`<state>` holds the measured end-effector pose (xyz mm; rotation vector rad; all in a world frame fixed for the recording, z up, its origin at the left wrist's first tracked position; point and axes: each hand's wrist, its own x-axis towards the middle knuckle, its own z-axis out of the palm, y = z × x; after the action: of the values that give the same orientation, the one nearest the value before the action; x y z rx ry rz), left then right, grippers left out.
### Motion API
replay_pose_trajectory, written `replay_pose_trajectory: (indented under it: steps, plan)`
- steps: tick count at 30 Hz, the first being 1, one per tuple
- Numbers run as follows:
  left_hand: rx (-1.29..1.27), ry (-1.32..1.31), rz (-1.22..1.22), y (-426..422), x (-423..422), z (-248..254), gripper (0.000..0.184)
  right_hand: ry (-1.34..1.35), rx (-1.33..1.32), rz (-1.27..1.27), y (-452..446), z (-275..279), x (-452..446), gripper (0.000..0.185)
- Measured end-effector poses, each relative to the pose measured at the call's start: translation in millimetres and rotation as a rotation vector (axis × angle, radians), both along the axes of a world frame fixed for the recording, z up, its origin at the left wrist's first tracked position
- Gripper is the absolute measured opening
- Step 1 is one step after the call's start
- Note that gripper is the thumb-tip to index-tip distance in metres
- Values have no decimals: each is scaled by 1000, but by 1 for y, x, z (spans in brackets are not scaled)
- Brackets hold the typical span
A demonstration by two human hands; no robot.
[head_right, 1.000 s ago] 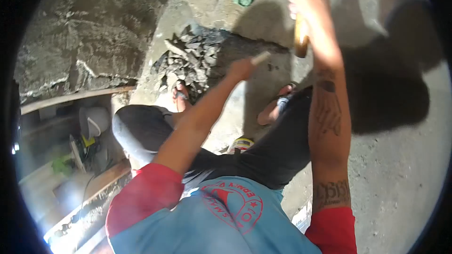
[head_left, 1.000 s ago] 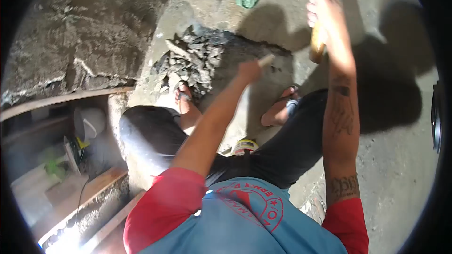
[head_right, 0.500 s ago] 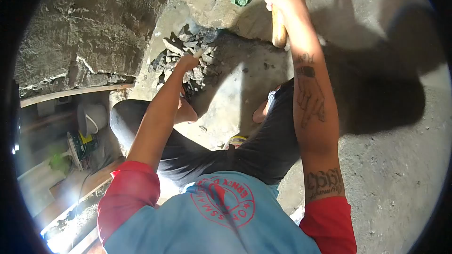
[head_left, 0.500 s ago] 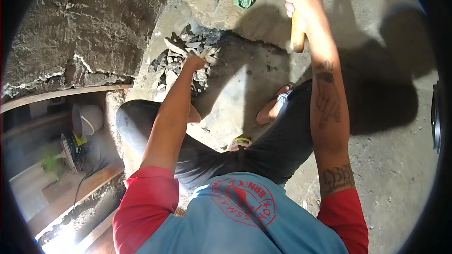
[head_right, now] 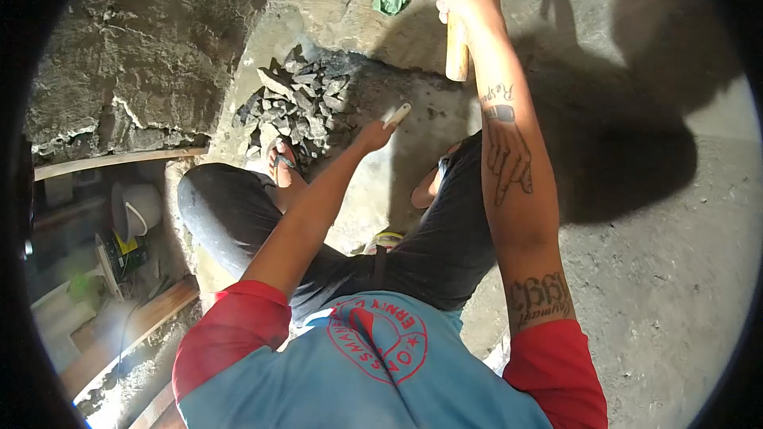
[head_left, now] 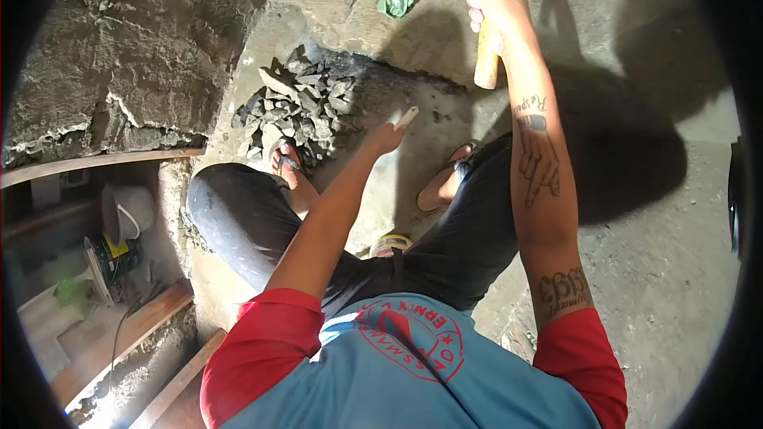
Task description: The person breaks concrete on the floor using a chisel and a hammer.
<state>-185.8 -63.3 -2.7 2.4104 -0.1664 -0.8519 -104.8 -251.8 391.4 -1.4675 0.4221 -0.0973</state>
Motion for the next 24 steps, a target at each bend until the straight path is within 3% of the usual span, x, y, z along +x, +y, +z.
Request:
replay_pose_trajectory:
  steps: [2,4,7,8,10,12,17,24]
  plan:
    - [-62,113,51,-3,-9,14,64,-10,12,-7,4,2,-1,24]
    - [-174,413,266,-1,-12,19,64,44,-32,-42,8,6,-2,22]
    - [-180,393,452,5,-8,3,58,73,-37,-33,10,2,3,21]
    - [-180,396,451,9,-4,-6,58,77,-38,-34,9,-2,5,21]
    - [18,-54,303,16,-1,-3,57,4,-1,42,9,-7,6,24]
    - [54,12,308,18,2,7,58,10,-17,42,14,-6,7,25]
    - [-177,-7,163,10,1,18,62,26,-36,19,27,-5,11,29]
    - [-105,39,159,14,1,-22,60,51,-27,78,37,-1,13,32]
